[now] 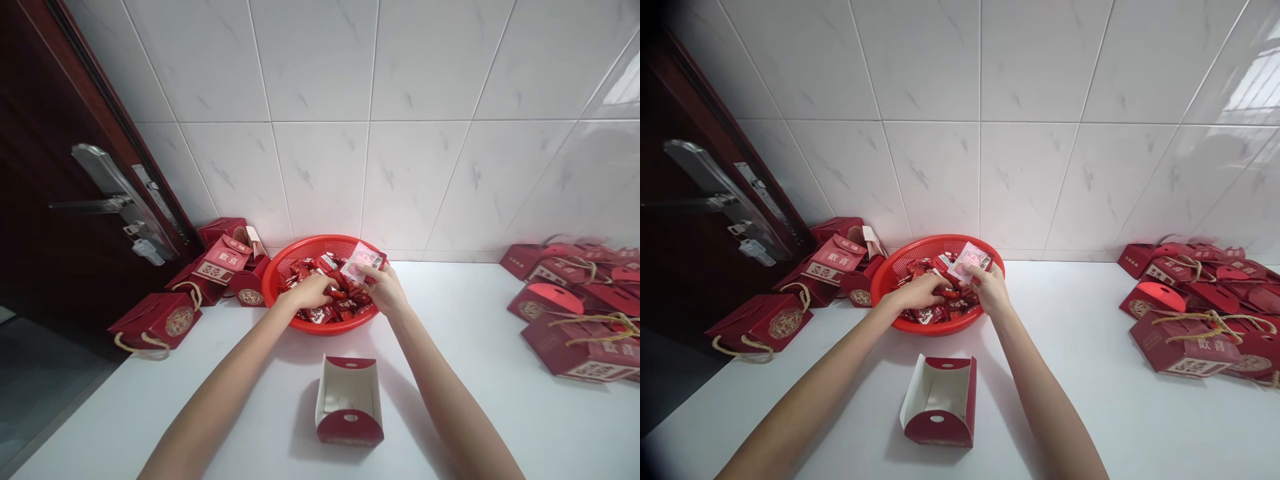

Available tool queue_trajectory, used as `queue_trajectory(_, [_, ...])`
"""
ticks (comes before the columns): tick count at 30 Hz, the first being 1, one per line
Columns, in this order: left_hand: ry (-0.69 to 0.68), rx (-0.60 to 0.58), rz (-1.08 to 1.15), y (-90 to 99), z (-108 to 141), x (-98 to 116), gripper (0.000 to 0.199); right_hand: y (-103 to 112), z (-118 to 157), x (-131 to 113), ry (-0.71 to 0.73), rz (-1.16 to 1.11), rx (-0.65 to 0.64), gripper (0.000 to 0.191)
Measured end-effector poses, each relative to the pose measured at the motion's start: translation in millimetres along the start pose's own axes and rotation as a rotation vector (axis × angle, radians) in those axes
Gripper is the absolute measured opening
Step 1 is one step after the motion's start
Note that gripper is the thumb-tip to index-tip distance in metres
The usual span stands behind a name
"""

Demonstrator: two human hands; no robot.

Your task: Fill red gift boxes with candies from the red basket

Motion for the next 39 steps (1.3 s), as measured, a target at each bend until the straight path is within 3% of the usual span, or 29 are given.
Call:
queue_trajectory(4, [0.049, 0.035, 0.000, 5.9, 6.0, -3.9, 0.044, 1.4, -1.9, -0.1, 0.030, -0.006, 0.009, 0.032])
queue_trajectory(13, [0.017, 0.303, 0.476, 25.9, 10.8, -21.3, 0.033, 1.2, -2.8, 0.9, 0.040, -0.009, -0.005, 0.032])
queue_trajectory(17, [0.035, 0.401, 0.415, 34.3, 14.1, -24.5, 0.031, 3.8, -3.8, 1.3, 0.040, -0.007, 0.020, 0.029])
queue_trajectory(22, [0.064, 0.433, 0.184, 40.4, 17.5, -14.1, 0.040, 2.8, -3.1, 1.1, 0.036, -0.009, 0.014, 0.030])
queue_trajectory(24, [-0.019, 0.364, 0.116, 34.4, 14.5, -1.5, 0.041, 2.8, -2.7, 1.2, 0.034, -0.002, 0.018, 0.029])
queue_trajectory(26, [-0.099, 0.182, 0.083, 16.1, 9.4, 9.5, 0.039, 2.9, -2.5, 1.3, 0.036, 0.005, 0.022, 0.028])
queue_trajectory(29, [-0.045, -0.059, -0.027, -10.3, 4.8, 7.0, 0.032, 3.3, -3.0, 1.6, 0.041, -0.003, 0.026, 0.029])
queue_trajectory(33, [0.125, -0.078, -0.205, -10.2, 0.0, -9.7, 0.036, 2.6, -2.8, 1.0, 0.053, -0.020, 0.015, 0.030])
queue_trajectory(39, [0.126, -0.143, -0.181, -13.7, -5.1, -16.3, 0.059, 2.4, -1.5, 1.1, 0.046, -0.023, 0.018, 0.030])
Point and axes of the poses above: each hand's wrist, its own z-axis away from the middle knuckle, its own y-axis out of the back of the hand, x = y × z, the point moved 9 cm from there along -z, towards the middle knuckle, and after that the axes turned 1 degree about x, right-handed, at the moved point
